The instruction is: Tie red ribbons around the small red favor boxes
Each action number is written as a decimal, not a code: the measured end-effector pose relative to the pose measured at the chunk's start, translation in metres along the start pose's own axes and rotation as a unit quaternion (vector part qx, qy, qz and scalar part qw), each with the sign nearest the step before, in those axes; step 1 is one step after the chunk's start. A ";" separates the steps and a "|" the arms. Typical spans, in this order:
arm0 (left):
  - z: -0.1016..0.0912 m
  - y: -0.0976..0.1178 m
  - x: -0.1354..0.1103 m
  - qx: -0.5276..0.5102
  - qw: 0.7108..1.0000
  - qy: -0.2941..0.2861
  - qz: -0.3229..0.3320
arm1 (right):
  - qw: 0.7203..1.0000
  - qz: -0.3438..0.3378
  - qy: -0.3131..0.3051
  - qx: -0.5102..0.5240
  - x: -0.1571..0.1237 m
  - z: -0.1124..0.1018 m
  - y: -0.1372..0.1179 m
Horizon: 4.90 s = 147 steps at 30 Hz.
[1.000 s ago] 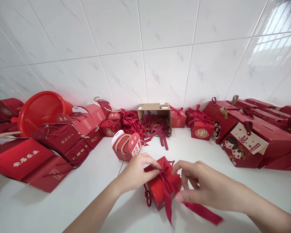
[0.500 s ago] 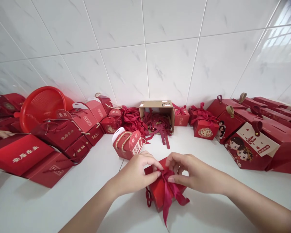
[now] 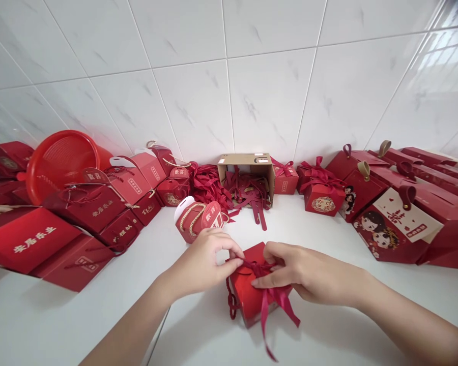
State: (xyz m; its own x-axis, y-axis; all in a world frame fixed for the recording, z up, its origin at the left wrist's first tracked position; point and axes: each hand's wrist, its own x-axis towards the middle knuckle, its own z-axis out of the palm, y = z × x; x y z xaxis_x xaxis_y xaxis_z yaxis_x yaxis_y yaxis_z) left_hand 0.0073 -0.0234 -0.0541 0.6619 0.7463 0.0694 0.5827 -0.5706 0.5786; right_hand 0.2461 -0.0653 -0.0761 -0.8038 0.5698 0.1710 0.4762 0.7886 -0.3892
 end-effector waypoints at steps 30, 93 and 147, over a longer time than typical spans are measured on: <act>-0.001 -0.005 0.001 -0.143 0.980 -0.136 0.029 | 0.998 -0.047 0.037 0.001 0.004 0.009 0.011; 0.046 0.006 0.004 -0.267 0.963 0.022 -0.034 | 0.985 0.024 0.137 0.106 -0.009 0.002 0.014; 0.036 0.007 0.004 -0.309 0.950 -0.023 -0.024 | 0.995 0.080 0.054 0.010 -0.018 -0.015 0.015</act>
State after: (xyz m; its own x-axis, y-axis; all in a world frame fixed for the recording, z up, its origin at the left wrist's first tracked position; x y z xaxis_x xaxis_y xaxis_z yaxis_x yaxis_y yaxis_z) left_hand 0.0308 -0.0363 -0.0789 0.6695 0.7428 0.0028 0.2343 -0.2147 0.9481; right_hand 0.2730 -0.0600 -0.0710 -0.6738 0.7109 0.2016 0.5878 0.6810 -0.4367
